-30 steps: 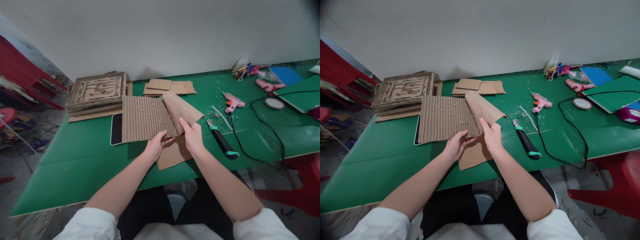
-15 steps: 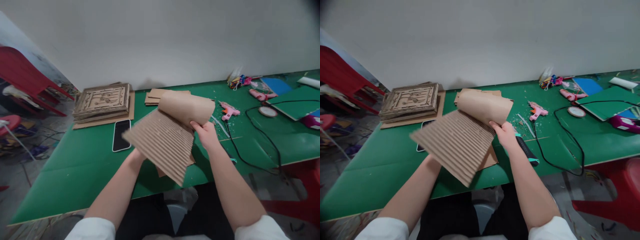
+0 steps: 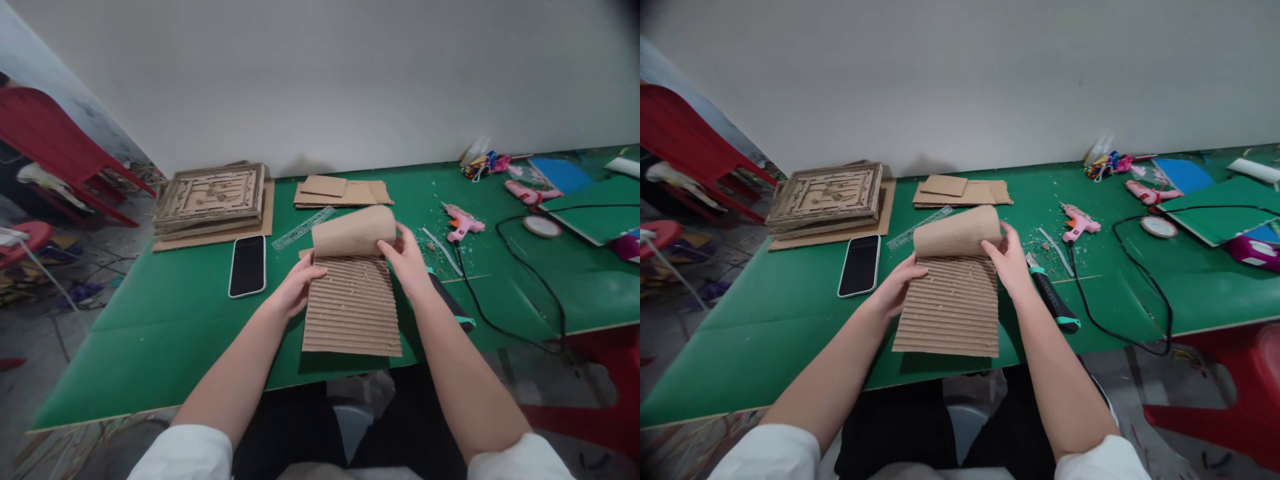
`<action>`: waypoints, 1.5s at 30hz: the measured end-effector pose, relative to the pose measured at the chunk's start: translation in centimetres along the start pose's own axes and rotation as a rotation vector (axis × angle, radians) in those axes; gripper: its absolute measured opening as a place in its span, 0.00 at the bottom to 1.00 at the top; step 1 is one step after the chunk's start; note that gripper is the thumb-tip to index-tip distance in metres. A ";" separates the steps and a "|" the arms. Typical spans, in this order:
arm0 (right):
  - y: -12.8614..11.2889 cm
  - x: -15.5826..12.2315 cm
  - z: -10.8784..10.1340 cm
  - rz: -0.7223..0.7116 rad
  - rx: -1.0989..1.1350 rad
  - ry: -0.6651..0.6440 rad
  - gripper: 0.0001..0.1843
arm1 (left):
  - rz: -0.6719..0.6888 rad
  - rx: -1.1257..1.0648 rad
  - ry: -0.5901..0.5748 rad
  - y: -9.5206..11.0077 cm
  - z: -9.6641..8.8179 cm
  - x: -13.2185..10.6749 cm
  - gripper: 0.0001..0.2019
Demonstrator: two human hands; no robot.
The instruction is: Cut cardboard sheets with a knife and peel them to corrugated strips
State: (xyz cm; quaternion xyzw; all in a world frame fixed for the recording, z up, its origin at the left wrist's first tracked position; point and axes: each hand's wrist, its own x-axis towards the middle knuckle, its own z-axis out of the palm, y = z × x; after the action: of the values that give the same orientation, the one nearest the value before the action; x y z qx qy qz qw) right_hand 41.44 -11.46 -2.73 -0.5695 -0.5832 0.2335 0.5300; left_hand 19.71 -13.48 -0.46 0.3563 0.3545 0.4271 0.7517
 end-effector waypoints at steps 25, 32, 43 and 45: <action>-4.7 -3.2 2.0 -0.519 -0.530 -0.207 0.10 | 0.099 0.070 0.039 -1.9 2.3 -0.1 0.23; -4.9 -3.1 1.8 -0.371 -0.408 -0.177 0.10 | 0.070 0.022 0.075 -2.1 2.4 -0.1 0.24; -5.5 -3.0 1.3 -0.393 -0.291 -0.412 0.09 | 0.119 -0.021 0.075 -1.5 1.8 0.3 0.18; -5.6 -3.1 1.4 -0.432 -0.304 -0.391 0.11 | 0.111 -0.014 0.093 -1.5 1.7 0.3 0.17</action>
State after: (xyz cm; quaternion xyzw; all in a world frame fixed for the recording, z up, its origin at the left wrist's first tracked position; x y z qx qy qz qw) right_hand 37.26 -15.16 0.67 -0.4498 -0.8093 0.1308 0.3543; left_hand 21.85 -14.16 -0.92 0.3501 0.3658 0.4866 0.7119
